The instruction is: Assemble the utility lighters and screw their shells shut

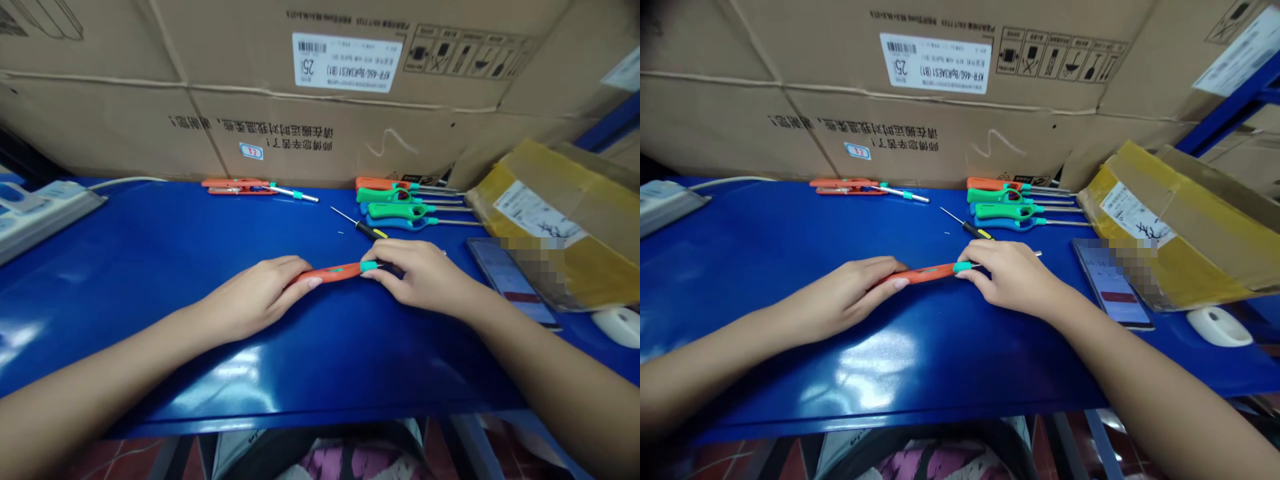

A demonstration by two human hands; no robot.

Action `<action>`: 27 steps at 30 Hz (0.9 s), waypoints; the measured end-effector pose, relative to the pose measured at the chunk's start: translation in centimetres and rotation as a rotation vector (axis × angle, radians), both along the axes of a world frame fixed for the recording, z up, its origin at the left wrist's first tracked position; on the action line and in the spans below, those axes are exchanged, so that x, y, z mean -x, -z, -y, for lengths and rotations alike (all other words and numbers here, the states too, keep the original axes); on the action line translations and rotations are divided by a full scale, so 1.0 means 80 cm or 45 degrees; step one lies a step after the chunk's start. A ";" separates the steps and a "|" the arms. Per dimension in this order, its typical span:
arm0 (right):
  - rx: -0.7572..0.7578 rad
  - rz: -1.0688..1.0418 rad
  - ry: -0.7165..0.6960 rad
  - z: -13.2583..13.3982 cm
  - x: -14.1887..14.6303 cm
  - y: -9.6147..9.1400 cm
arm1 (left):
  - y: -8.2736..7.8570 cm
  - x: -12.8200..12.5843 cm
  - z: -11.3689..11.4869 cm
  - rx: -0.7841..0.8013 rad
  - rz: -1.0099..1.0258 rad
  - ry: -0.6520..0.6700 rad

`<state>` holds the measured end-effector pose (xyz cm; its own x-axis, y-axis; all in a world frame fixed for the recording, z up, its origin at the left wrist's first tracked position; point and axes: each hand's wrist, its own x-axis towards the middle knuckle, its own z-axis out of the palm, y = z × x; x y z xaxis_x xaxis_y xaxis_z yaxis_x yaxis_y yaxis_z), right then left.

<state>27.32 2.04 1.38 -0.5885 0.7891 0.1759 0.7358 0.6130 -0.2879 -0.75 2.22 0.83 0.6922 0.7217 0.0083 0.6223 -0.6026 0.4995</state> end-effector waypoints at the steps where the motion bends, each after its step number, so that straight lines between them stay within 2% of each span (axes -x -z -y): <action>1: -0.022 -0.013 0.038 0.000 0.001 0.002 | 0.003 -0.001 0.002 -0.028 0.006 -0.020; 6: -0.134 -0.014 0.065 -0.001 0.001 0.002 | 0.004 -0.003 -0.003 -0.139 -0.040 -0.064; 11: -0.367 -0.099 0.166 0.008 0.015 -0.012 | -0.022 -0.020 -0.053 -0.361 -0.031 -0.058; 15: -0.396 -0.101 0.153 0.013 0.024 -0.007 | -0.032 -0.066 -0.103 -0.505 0.014 -0.053; 20: -0.319 -0.016 0.141 -0.009 0.008 0.012 | -0.020 -0.139 -0.156 -0.613 -0.001 -0.084; 23: -0.297 -0.012 0.184 -0.023 -0.003 0.017 | -0.013 -0.167 -0.178 -0.668 -0.035 -0.063; 27: -0.285 0.006 0.208 -0.027 -0.008 0.017 | -0.005 -0.184 -0.191 -0.747 -0.073 -0.045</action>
